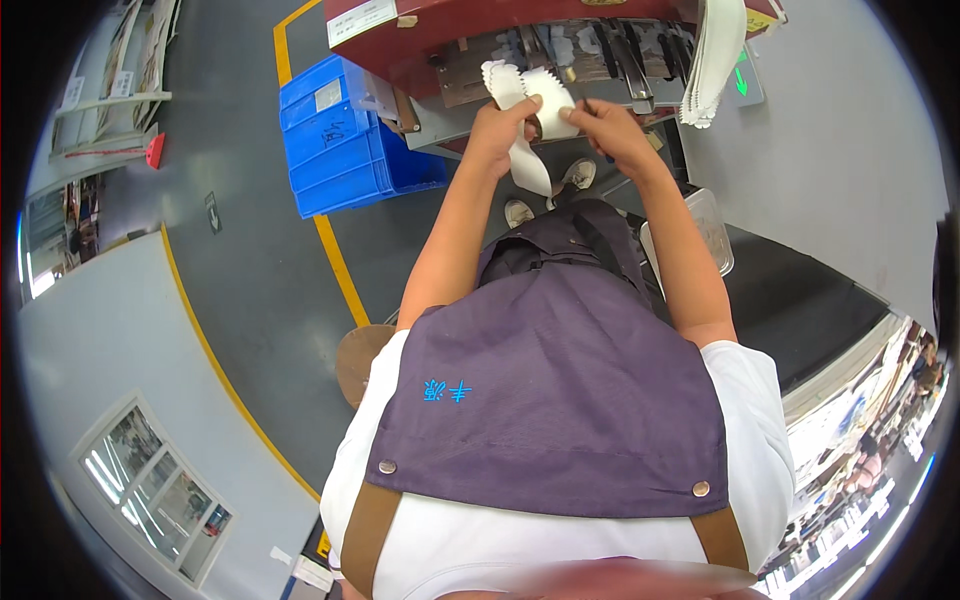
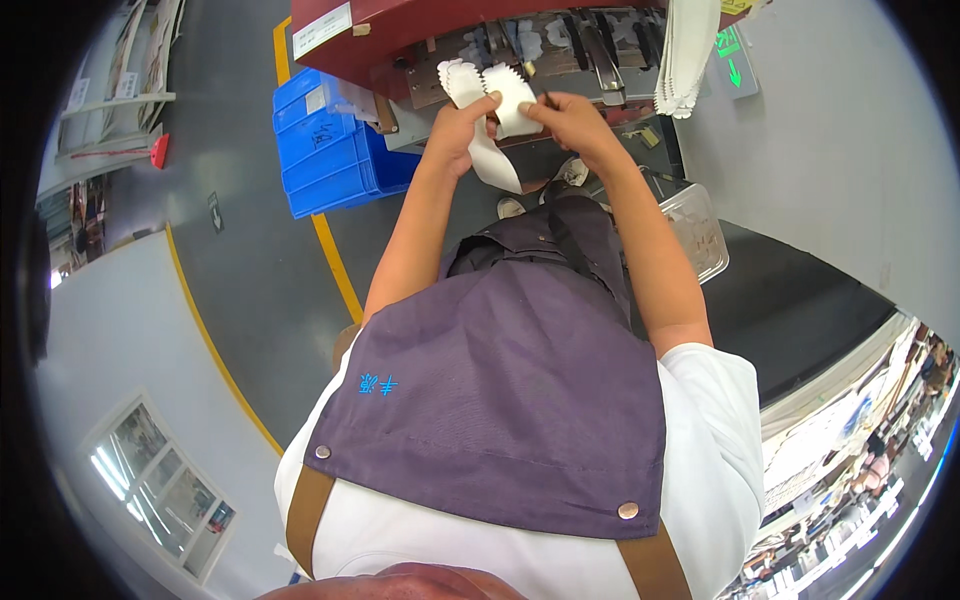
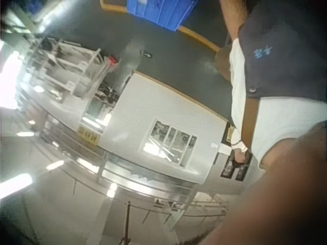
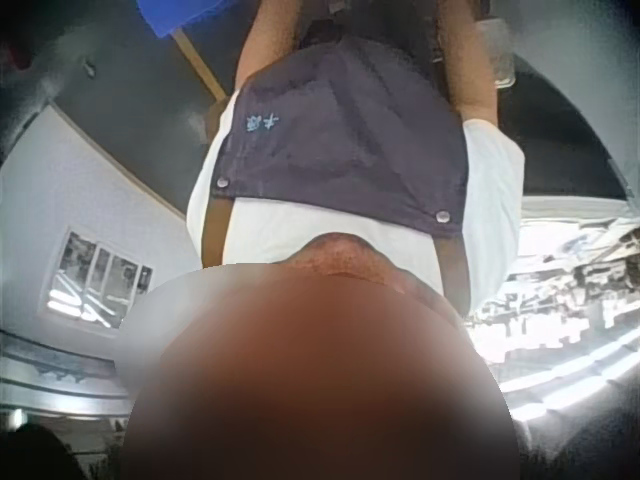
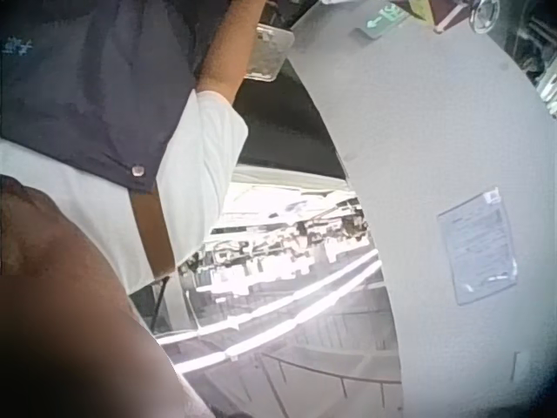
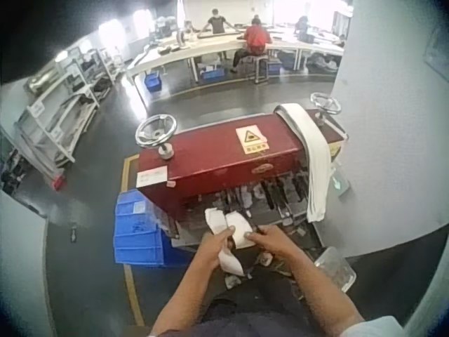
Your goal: The recorder is using a machine to process white leather strips in a workshop environment.
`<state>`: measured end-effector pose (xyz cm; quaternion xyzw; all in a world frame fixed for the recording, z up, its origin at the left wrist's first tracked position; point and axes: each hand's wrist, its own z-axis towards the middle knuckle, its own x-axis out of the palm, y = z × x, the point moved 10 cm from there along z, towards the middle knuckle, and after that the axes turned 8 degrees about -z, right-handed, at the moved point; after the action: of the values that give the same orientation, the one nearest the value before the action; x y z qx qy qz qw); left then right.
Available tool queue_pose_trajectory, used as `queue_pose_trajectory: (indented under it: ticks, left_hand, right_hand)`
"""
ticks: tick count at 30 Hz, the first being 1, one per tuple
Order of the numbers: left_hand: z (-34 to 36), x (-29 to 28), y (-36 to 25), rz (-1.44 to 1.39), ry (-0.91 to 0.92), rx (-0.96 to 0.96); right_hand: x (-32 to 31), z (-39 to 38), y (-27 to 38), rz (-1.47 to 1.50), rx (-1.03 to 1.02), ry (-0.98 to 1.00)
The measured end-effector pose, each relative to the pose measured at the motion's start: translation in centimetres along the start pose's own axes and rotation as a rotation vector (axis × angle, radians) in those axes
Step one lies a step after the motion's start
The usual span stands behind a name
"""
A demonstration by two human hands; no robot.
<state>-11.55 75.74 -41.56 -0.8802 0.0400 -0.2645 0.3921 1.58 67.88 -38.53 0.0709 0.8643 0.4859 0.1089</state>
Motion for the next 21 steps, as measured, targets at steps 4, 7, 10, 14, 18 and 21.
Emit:
queue_pose_trajectory:
  ticks: [4,7,10,14,18,21]
  left_hand:
    - [1.1,-0.3,1.0,0.026,-0.050,-0.095]
    - [1.9,-0.1,1.3,0.047,-0.055,-0.150]
    - [2.8,-0.3,1.4,0.025,-0.061,-0.148]
    - [3.5,-0.2,1.4,0.021,-0.036,-0.160]
    - [2.9,0.2,1.5,0.033,-0.045,-0.224]
    - [3.2,0.2,1.5,0.015,-0.030,-0.238]
  right_hand:
    - [0.4,-0.2,-2.1,-0.001,0.066,0.035]
    - [0.4,-0.4,-1.5,0.132,0.109,-0.019]
    - [0.0,0.6,-1.7,0.187,0.153,-0.066]
    - [0.1,1.2,-1.3,0.197,0.162,-0.064]
    - [0.2,0.7,-1.1,0.295,0.204,-0.071]
    - [0.2,1.2,-1.2,0.282,0.186,-0.087]
